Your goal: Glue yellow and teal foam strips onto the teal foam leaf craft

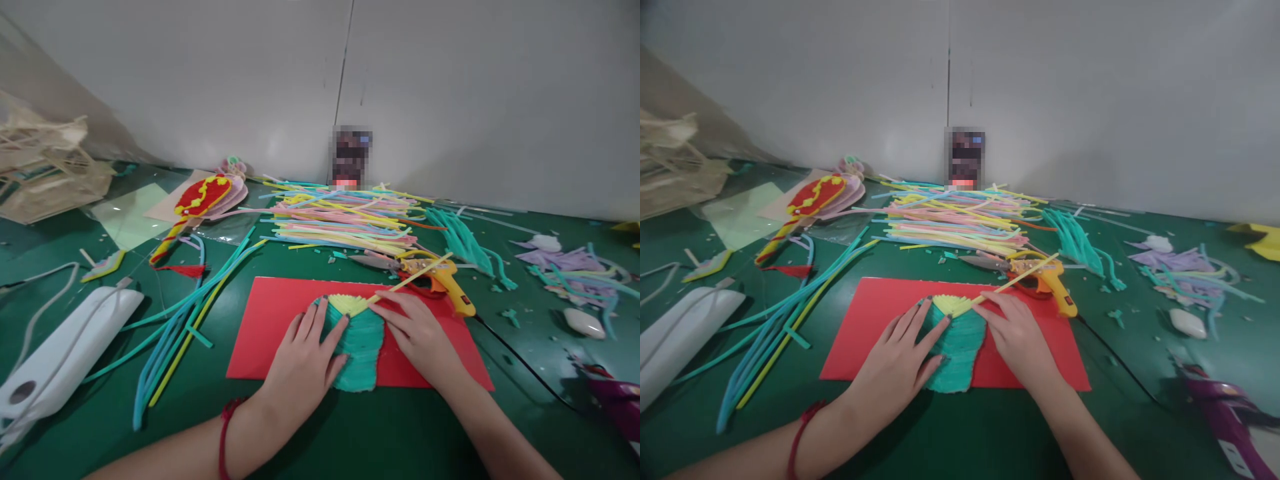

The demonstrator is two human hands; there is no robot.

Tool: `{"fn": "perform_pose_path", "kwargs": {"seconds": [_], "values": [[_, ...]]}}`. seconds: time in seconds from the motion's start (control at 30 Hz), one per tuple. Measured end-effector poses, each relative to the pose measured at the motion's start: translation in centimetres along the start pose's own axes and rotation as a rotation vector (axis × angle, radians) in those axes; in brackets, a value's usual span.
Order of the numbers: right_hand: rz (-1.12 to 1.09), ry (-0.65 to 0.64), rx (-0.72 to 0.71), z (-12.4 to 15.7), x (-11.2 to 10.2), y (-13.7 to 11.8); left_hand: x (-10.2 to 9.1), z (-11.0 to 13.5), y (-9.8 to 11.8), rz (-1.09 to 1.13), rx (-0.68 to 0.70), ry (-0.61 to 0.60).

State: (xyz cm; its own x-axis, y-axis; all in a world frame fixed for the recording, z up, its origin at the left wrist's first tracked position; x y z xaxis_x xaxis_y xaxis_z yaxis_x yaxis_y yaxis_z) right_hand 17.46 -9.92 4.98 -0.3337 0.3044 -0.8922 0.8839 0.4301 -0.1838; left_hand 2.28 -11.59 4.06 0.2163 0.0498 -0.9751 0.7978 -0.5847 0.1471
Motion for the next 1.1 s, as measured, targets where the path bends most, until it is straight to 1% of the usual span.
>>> {"fn": "perform_pose_path", "kwargs": {"seconds": [0.1, 0.3, 0.47, 0.6, 0.83, 1.0, 1.1], "values": [[-0.036, -0.025, 0.009, 0.0, 0.3, 0.1, -0.1, 0.0, 0.0, 0.01, 0.001, -0.003], [-0.091, -0.058, 0.028, 0.4, 0.1, 0.2, -0.1, -0.1, 0.0, 0.015, -0.002, 0.014], [-0.072, -0.113, 0.051, 0.9, 0.3, 0.2, -0.2, 0.0, 0.1, 0.011, -0.018, 0.005], [-0.049, -0.167, 0.054, 1.0, 0.6, 0.2, -0.1, 0.0, 0.4, 0.008, 0.019, 0.001], [0.01, -0.202, 0.031, 1.1, 1.0, 0.3, 0.2, 0.0, 0.5, 0.0, 0.059, -0.02], [0.038, -0.248, 0.034, 1.2, 1.3, 0.3, 0.2, 0.0, 0.5, -0.008, 0.053, -0.027], [0.052, -0.25, 0.028, 1.2, 1.3, 0.2, 0.2, 0.0, 0.4, -0.01, 0.037, -0.021]]}}
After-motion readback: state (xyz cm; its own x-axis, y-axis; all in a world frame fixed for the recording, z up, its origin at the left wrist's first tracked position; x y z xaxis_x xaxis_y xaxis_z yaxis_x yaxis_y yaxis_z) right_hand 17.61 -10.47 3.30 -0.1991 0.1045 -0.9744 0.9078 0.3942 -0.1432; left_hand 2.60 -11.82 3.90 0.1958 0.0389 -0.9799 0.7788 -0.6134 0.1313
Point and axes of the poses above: each hand's wrist, its own z-axis away from the middle knuckle, its own x-axis out of the palm, y = z × x, the point moved 9 cm from there along -z, towards the middle knuckle, and after that the axes turned 6 degrees about z, right-handed, at the moved point
